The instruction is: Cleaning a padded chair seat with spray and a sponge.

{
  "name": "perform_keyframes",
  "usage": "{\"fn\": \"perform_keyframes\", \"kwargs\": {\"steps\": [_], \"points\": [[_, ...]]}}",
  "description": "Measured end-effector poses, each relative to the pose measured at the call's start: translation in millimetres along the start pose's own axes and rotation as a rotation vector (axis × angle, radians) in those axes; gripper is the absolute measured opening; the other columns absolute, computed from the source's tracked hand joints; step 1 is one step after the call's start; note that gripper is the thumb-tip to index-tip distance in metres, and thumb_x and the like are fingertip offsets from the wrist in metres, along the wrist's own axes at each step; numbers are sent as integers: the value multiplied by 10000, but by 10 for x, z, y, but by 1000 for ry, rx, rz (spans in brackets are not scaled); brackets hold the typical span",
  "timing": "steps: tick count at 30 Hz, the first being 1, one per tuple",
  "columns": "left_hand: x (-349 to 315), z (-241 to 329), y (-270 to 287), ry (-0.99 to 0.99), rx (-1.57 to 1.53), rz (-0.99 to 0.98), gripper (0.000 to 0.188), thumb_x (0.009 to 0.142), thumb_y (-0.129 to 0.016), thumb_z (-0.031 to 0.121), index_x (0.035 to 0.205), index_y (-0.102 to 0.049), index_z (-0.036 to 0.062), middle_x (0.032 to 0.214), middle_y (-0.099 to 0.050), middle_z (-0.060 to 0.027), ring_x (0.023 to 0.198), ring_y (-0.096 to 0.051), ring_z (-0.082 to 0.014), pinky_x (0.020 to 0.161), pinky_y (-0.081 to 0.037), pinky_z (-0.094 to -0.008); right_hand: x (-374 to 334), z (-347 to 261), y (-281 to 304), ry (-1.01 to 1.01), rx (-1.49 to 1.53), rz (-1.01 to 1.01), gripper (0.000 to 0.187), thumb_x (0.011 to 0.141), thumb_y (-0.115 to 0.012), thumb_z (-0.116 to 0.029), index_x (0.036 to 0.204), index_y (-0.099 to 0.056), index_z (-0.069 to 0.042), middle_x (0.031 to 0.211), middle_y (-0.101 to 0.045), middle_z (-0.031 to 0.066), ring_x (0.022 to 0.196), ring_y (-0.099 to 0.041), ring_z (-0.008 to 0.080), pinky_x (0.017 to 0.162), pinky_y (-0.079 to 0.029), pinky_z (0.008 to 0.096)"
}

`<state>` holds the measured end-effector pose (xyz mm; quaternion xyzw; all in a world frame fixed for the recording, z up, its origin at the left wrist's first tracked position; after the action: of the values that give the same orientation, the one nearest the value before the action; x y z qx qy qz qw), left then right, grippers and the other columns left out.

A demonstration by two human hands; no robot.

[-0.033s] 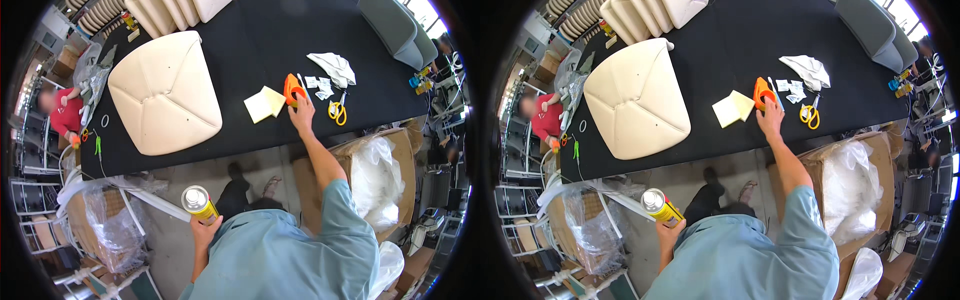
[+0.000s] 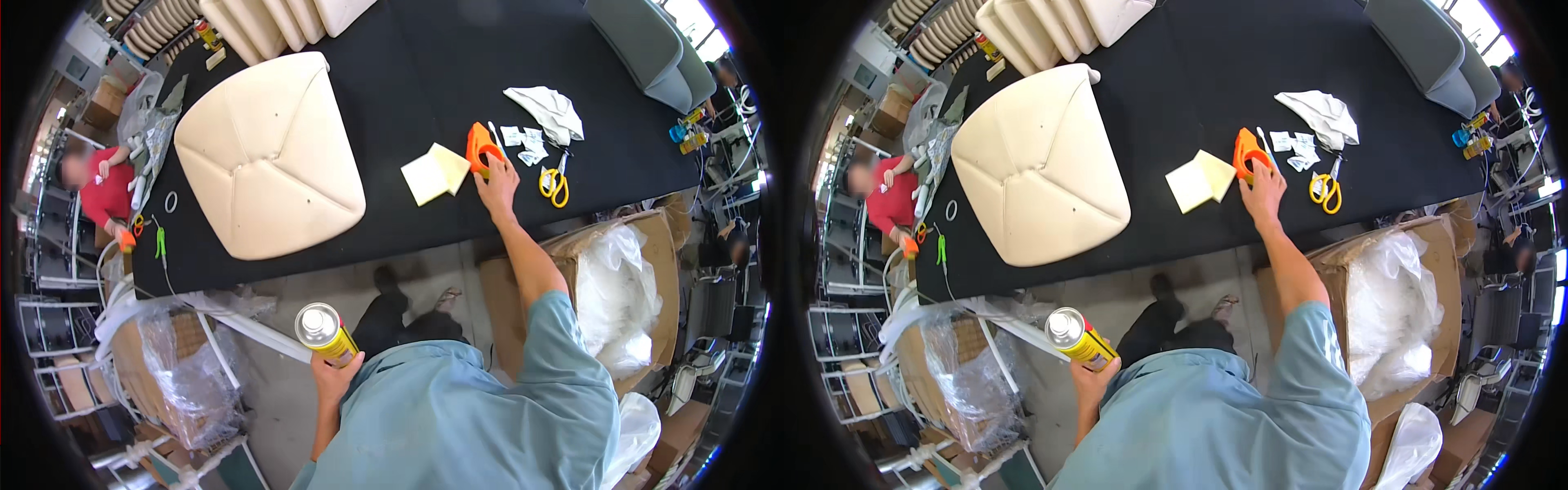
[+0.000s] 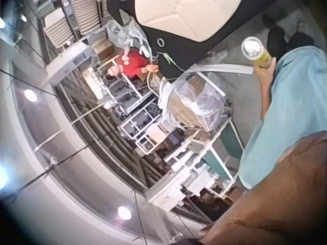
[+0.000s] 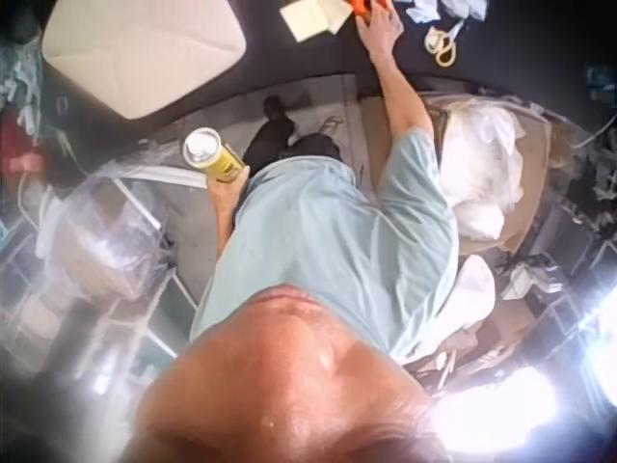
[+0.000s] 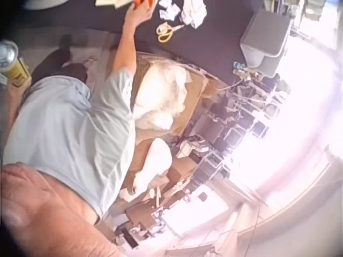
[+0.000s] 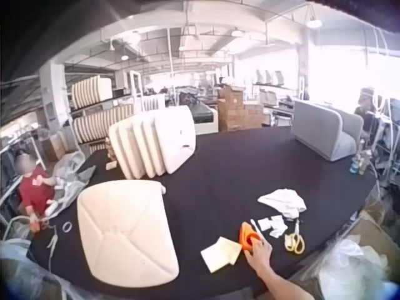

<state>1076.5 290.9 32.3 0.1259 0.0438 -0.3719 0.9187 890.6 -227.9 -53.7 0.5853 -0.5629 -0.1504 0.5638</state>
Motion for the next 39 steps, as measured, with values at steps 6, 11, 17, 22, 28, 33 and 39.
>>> {"fn": "perform_keyframes", "kwargs": {"steps": [6, 11, 17, 22, 28, 33, 39], "points": [[947, 307, 223, -7, 103, -144, 549, 737, -858, 40, 1225, -609, -1, 1107, -694, -101, 970, -677, -171, 874, -547, -328, 347, 179, 31, -30, -231, -110, 265, 817, -802, -291, 1050, -764, -172, 1031, -728, 42, 1294, -525, 279, 1109, -309, 573], [1500, 417, 178, 68, 114, -184, 610, 699, -908, 110, 1227, -619, 11, 1122, -701, -97, 1005, -676, -188, 903, -528, -346, 581, -177, 392, 35, -3, -25, 422, 810, -780, -179, 1213, -674, -115, 1180, -661, 70, 1214, -561, 298, 1027, -411, 489], [1877, 567, -124, 122, 124, -252, 623, 694, -903, 95, 1237, -610, 17, 1144, -695, -99, 1030, -669, -191, 920, -520, -352, 341, -509, -255, 91, 118, -416, 548, 759, -833, -292, 1232, -650, -84, 1120, -635, 101, 1104, -601, 306, 938, -476, 431], [2060, 770, -413, 96, 143, -246, 628, 689, -896, 77, 1242, -604, 22, 1151, -692, -100, 1045, -666, -197, 944, -511, -356, 621, -331, -110, -150, 413, -486, 425, 805, -795, -164, 1180, -639, -43, 1047, -624, 132, 996, -637, 302, 868, -512, 384], [2245, 763, -823, 67, 120, -265, 677, 690, -897, 94, 1278, -570, 18, 1172, -678, -110, 1071, -655, -204, 953, -505, -351, 1010, -227, -262, -646, 909, -644, 476, 885, -737, -117, 1330, -589, -37, 1365, -588, 181, 1146, -630, 331, 939, -530, 408], [2407, 925, -1168, 107, 208, -290, 639, 699, -900, 114, 1238, -571, 17, 1114, -691, -111, 1015, -666, -195, 910, -521, -342, 1343, -459, -366, -131, 412, -159, 651, 860, -772, -166, 1445, -503, -73, 1491, -460, 199, 1328, -488, 347, 1100, -420, 425], [2491, 1004, -1392, 93, 189, -250, 551, 711, -902, 127, 1151, -587, 24, 1060, -702, -115, 974, -674, -188, 889, -529, -337, 331, -1143, -453, 139, 350, -638, 915, 704, -878, -376, 1500, -480, -160, 1620, -301, 184, 1503, -252, 413, 1220, -179, 584]]}}
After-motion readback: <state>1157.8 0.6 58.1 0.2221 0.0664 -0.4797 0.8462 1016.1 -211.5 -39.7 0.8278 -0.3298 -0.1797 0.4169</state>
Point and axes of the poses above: each hand's wrist, its own x-axis towards the middle knuckle, its own y-axis out of the back of the hand, z = x × y, the point moved 5 cm from there along x, towards the middle knuckle
